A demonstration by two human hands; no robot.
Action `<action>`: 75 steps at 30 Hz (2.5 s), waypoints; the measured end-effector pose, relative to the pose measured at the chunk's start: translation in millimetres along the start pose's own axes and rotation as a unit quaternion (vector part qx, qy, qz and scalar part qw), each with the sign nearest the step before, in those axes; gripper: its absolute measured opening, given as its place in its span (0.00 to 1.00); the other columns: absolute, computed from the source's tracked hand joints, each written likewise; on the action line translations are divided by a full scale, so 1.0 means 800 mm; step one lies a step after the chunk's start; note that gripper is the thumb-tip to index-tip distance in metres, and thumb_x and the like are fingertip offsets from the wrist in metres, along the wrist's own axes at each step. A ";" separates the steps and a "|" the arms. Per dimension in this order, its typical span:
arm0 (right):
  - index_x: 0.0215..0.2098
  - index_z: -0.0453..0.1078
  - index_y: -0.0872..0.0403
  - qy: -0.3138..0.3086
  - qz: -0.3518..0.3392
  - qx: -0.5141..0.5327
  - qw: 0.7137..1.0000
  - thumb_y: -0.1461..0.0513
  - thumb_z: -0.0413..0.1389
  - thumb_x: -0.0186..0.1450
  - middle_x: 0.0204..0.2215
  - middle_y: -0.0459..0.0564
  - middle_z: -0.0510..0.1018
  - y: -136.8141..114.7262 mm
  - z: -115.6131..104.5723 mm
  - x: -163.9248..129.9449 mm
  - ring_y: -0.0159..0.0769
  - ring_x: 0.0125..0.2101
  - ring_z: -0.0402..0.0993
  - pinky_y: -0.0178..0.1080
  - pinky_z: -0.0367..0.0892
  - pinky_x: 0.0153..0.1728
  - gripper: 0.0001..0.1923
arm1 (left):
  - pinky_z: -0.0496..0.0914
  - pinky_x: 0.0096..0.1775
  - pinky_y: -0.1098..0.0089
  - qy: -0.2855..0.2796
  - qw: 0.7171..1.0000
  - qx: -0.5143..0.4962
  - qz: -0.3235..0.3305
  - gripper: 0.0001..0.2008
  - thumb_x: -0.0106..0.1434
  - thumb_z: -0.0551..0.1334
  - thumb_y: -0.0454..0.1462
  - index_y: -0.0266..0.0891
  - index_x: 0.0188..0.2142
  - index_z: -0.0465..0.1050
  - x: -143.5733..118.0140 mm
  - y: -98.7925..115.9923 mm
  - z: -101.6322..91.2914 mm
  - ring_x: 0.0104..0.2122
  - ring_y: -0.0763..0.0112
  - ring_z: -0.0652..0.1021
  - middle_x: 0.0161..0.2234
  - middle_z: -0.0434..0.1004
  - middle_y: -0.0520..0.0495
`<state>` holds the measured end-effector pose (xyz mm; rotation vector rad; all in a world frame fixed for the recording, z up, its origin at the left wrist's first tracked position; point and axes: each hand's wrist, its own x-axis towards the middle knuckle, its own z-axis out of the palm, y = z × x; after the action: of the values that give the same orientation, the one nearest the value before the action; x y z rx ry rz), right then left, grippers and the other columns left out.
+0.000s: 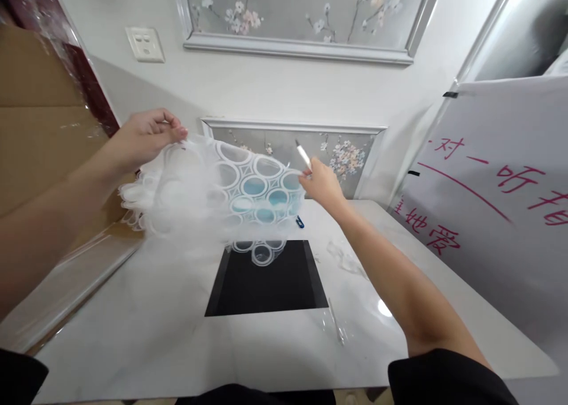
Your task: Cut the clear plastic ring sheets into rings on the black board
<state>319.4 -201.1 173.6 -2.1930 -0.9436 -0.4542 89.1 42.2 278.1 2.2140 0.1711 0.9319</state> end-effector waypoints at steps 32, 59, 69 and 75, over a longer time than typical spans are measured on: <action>0.27 0.45 0.50 -0.220 0.082 0.559 0.796 0.52 0.66 0.49 0.24 0.43 0.74 -0.026 0.211 -0.148 0.33 0.24 0.71 0.35 0.65 0.22 0.30 | 0.59 0.26 0.73 -0.058 0.996 -0.071 -0.007 0.20 0.50 0.72 0.49 0.39 0.28 0.67 -0.037 -0.034 -0.048 0.25 0.77 0.66 0.24 0.72 0.55; 0.22 0.48 0.52 -0.018 0.079 0.405 0.911 0.57 0.72 0.37 0.21 0.42 0.69 0.038 -0.083 0.002 0.38 0.34 0.74 0.40 0.76 0.31 0.34 | 0.64 0.39 0.71 -0.153 0.893 0.418 0.062 0.21 0.59 0.55 0.47 0.37 0.46 0.73 0.022 -0.061 0.006 0.38 0.67 0.73 0.41 0.74 0.47; 0.25 0.60 0.55 -0.415 0.138 0.211 0.874 0.55 0.64 0.51 0.27 0.47 0.74 0.098 -0.006 -0.175 0.34 0.26 0.71 0.36 0.68 0.24 0.18 | 0.62 0.36 0.70 -0.444 0.850 0.281 0.036 0.05 0.58 0.56 0.35 0.36 0.30 0.70 -0.176 -0.132 0.068 0.32 0.67 0.71 0.31 0.71 0.46; 0.24 0.62 0.54 -0.462 0.037 0.110 0.879 0.51 0.59 0.57 0.23 0.46 0.75 0.133 0.067 -0.194 0.34 0.27 0.70 0.34 0.60 0.28 0.17 | 0.64 0.33 0.74 -0.499 0.844 0.195 -0.039 0.07 0.54 0.60 0.36 0.41 0.33 0.74 -0.208 -0.183 0.095 0.31 0.71 0.73 0.31 0.75 0.52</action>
<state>295.5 -291.2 1.7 -2.1922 -1.2851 0.7927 39.7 44.5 49.5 2.7411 -0.0534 -0.4243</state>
